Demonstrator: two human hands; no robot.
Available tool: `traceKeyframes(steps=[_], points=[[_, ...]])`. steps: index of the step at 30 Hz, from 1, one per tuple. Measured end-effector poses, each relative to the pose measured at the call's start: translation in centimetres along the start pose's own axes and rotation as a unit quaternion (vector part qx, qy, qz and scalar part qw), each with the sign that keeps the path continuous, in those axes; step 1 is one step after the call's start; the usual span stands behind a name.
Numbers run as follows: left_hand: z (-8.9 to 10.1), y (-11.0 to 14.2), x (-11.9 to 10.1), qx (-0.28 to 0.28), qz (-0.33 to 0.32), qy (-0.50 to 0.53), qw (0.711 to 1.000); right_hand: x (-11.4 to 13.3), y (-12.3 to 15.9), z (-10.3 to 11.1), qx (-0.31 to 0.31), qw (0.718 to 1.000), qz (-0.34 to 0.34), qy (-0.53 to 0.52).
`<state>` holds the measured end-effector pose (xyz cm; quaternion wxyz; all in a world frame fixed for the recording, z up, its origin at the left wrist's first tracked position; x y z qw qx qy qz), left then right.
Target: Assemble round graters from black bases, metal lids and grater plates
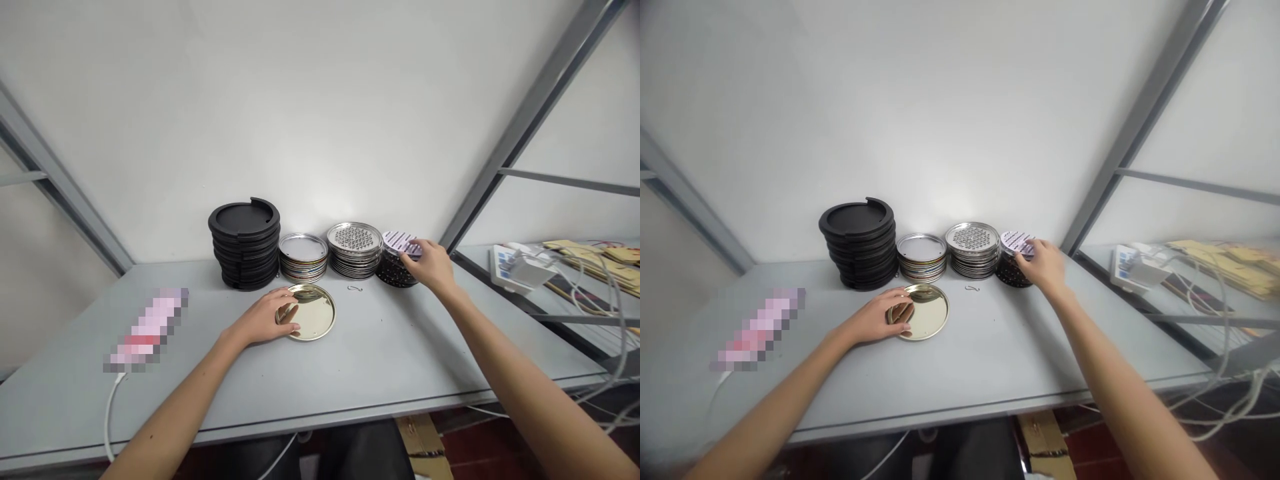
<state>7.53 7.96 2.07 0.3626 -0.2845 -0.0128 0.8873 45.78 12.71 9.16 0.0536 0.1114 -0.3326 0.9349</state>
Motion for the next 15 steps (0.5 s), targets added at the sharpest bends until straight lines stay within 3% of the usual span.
traceKeyframes(steps=[5,9,15], points=[[-0.1,0.0,0.2,-0.003,0.004,0.004,1.000,-0.3,-0.3,-0.3,0.027,0.999,-0.014,-0.014],[-0.2,0.0,0.3,0.004,0.010,-0.005,1.000,-0.5,-0.9,-0.9,0.036,0.998,0.013,-0.041],[0.0,0.0,0.0,0.001,0.000,-0.004,1.000,-0.7,-1.2,-0.3,-0.017,0.997,0.050,-0.051]])
Point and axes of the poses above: each hand's wrist, its own y-axis away from the middle knuckle, its own z-axis out of the back of the hand, x = y × z, the point moved 9 cm from there along -y, towards the middle knuckle, and after that the axes turned 3 degrees about x, right-handed, at the moved point
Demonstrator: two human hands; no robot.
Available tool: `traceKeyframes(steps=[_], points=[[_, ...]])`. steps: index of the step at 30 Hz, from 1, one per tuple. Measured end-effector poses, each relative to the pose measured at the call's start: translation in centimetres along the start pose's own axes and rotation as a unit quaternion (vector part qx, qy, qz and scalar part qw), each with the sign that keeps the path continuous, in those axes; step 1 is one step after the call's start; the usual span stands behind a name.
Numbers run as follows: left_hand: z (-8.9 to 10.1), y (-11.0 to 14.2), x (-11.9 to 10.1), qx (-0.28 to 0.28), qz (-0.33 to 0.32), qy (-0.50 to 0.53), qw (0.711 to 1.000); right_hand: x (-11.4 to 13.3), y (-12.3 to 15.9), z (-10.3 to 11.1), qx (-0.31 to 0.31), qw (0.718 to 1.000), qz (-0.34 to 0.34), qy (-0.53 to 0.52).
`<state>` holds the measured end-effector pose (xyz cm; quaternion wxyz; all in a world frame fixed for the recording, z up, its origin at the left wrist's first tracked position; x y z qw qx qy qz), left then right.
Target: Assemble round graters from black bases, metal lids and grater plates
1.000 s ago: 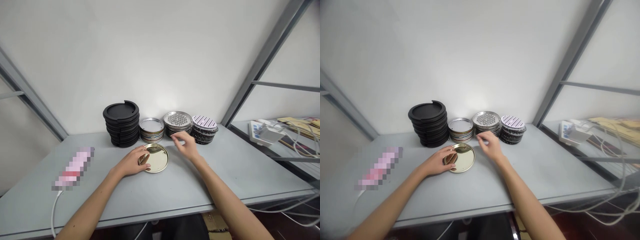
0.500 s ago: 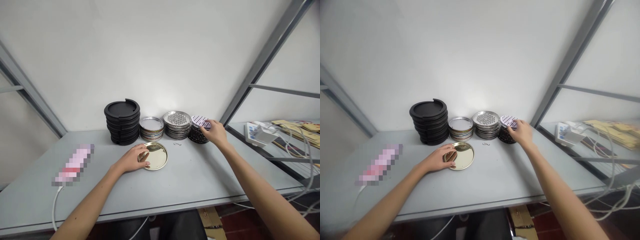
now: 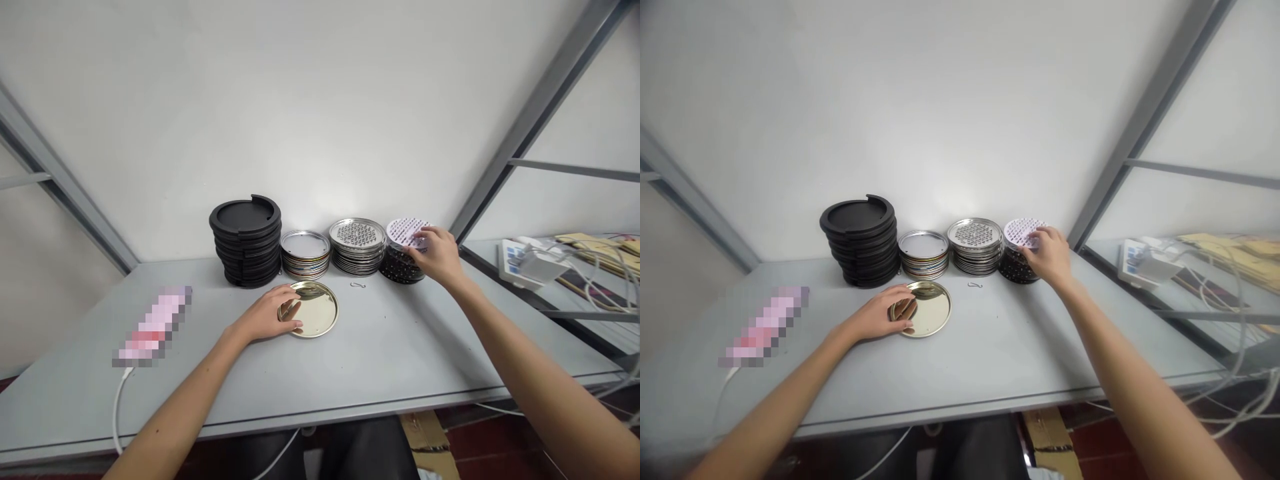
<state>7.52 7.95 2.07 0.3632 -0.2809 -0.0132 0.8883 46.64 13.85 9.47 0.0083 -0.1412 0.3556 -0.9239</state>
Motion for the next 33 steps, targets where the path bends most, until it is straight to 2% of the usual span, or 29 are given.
traceKeyframes(steps=[3,6,8,11,15,18,23,29,33], points=[[0.1,0.0,-0.1,-0.001,0.000,0.002,1.000,0.3,0.2,1.0,-0.021,1.000,-0.005,-0.021],[0.0,0.0,0.0,-0.001,0.001,0.003,1.000,2.2,0.7,2.9,-0.035,0.997,0.002,-0.062],[0.0,0.0,0.0,-0.002,0.000,0.006,1.000,4.7,1.2,4.3,-0.039,0.994,0.020,-0.096],[0.0,0.0,0.0,-0.008,-0.001,0.017,1.000,10.0,2.5,5.4,-0.017,0.983,0.082,-0.161],[0.9,0.0,0.1,-0.028,0.006,0.040,0.999,17.0,5.5,3.5,0.059,0.947,0.178,-0.260],[1.9,0.0,0.2,-0.052,0.009,0.037,0.998,19.8,7.9,0.4,0.125,0.915,0.201,-0.327],[2.3,0.1,0.9,-0.049,0.017,0.015,0.999,21.4,11.0,-3.3,0.210,0.883,0.219,-0.358],[1.7,0.1,0.6,-0.025,0.003,0.013,1.000,21.0,12.5,-5.2,0.285,0.862,0.206,-0.366],[1.6,0.3,0.5,-0.013,0.005,0.010,1.000,20.5,12.5,-5.9,0.309,0.856,0.186,-0.370]])
Point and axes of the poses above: each hand's wrist, its own y-axis away from the middle knuckle, its own z-axis out of the back of the hand, x = y × z, the point moved 9 cm from there along -y, towards the middle knuckle, and after that the axes turned 3 degrees about x, right-handed, at the moved point
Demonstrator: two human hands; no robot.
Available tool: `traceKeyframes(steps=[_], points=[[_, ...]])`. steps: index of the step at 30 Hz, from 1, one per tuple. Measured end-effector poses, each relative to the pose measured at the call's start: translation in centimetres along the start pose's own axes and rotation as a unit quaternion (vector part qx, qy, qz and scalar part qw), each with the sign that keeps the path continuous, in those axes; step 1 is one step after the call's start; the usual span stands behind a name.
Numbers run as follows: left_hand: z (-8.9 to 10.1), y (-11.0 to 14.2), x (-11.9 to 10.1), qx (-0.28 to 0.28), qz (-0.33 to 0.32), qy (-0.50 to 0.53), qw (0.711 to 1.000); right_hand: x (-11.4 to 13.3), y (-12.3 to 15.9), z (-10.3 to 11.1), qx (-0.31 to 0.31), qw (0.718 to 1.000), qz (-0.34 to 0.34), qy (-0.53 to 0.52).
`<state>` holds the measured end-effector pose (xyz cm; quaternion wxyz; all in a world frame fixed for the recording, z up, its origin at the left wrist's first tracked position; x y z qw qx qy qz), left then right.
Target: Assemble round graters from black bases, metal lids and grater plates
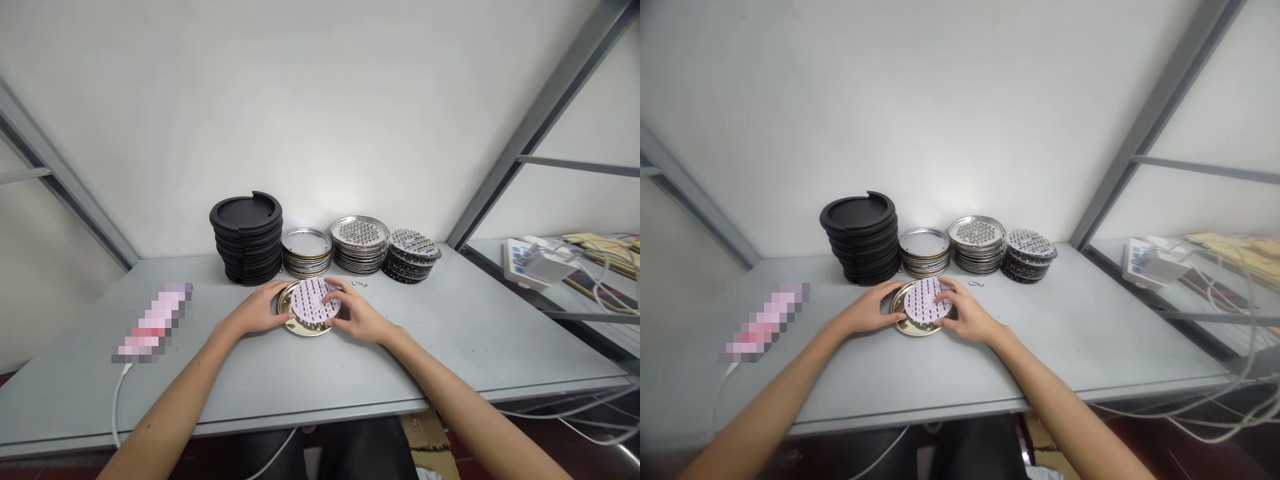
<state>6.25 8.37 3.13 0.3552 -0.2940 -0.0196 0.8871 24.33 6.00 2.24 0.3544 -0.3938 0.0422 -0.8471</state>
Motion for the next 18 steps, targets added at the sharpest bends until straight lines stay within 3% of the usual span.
traceKeyframes(steps=[4,10,18], points=[[-0.4,0.0,0.3,0.009,0.000,-0.001,1.000,-0.3,0.0,0.3,-0.001,1.000,-0.013,-0.007],[-0.5,-0.4,1.6,-0.045,0.060,0.014,0.997,0.5,0.1,1.4,-0.051,0.998,0.008,-0.023],[0.0,-1.0,1.5,-0.106,0.083,0.188,0.973,2.1,-0.1,0.9,-0.057,0.996,0.062,-0.027]])
Point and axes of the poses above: each hand's wrist, its own y-axis away from the middle knuckle, its own z-axis out of the back of the hand, x = y × z, the point moved 9 cm from there along -y, towards the middle knuckle, and after that the axes turned 3 degrees about x, right-handed, at the moved point
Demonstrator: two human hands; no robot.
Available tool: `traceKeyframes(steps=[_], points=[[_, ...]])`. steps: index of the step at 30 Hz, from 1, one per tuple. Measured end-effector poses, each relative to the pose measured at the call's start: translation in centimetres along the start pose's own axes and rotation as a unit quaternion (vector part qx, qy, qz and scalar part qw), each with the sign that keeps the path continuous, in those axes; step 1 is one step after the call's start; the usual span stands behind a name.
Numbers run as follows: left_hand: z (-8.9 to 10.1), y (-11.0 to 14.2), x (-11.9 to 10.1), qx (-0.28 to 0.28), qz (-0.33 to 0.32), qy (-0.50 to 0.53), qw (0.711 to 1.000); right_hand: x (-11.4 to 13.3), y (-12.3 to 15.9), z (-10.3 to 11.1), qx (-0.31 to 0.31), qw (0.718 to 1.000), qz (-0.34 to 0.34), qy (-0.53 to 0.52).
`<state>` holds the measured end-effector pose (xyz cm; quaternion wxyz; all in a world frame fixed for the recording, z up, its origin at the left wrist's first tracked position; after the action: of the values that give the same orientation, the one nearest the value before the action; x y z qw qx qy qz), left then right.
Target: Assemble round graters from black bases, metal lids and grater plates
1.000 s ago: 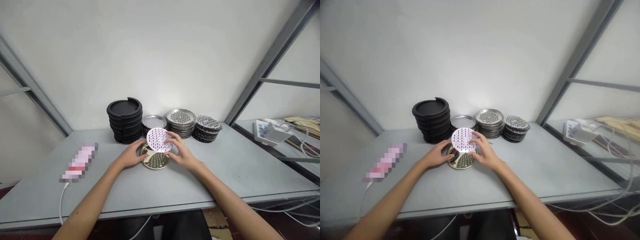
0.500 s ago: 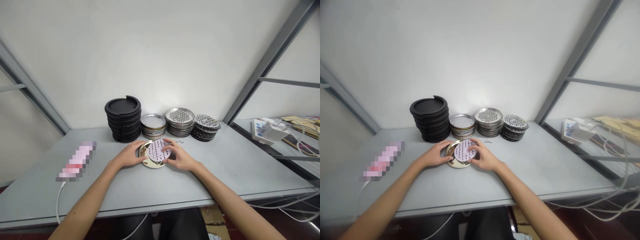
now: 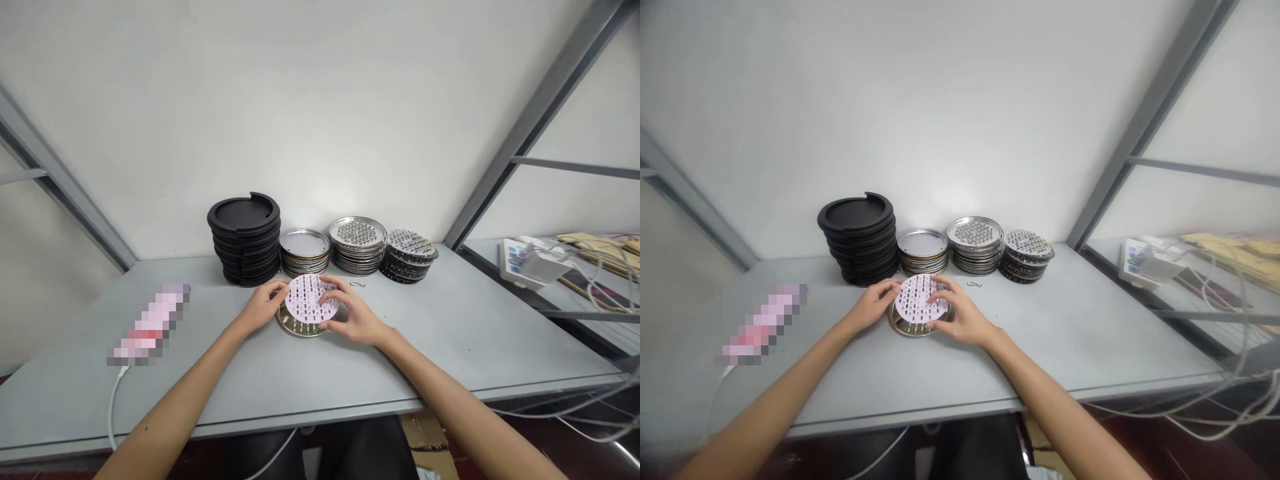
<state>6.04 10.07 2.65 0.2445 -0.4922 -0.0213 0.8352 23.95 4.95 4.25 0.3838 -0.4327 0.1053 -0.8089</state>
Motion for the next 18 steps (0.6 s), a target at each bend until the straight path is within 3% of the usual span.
traceKeyframes(steps=[8,14,18], points=[[1.3,-0.2,1.0,-0.038,0.046,0.064,0.996,0.0,0.1,-0.7,0.009,0.999,0.006,0.049],[2.7,0.0,1.7,-0.081,0.060,0.007,0.995,-1.3,0.2,0.6,-0.021,0.996,-0.026,0.084],[2.7,0.0,2.1,-0.086,0.060,-0.024,0.994,-3.0,0.4,0.4,0.015,0.990,-0.060,0.124]])
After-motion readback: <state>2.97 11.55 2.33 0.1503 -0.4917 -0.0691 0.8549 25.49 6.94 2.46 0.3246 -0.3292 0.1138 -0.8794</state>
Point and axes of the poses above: each hand's wrist, its own y-axis away from the middle knuckle, its own z-axis out of the back of the hand, x = y × z, the point moved 9 cm from there along -y, towards the middle knuckle, and after that the axes turned 3 degrees about x, right-handed, at the moved point
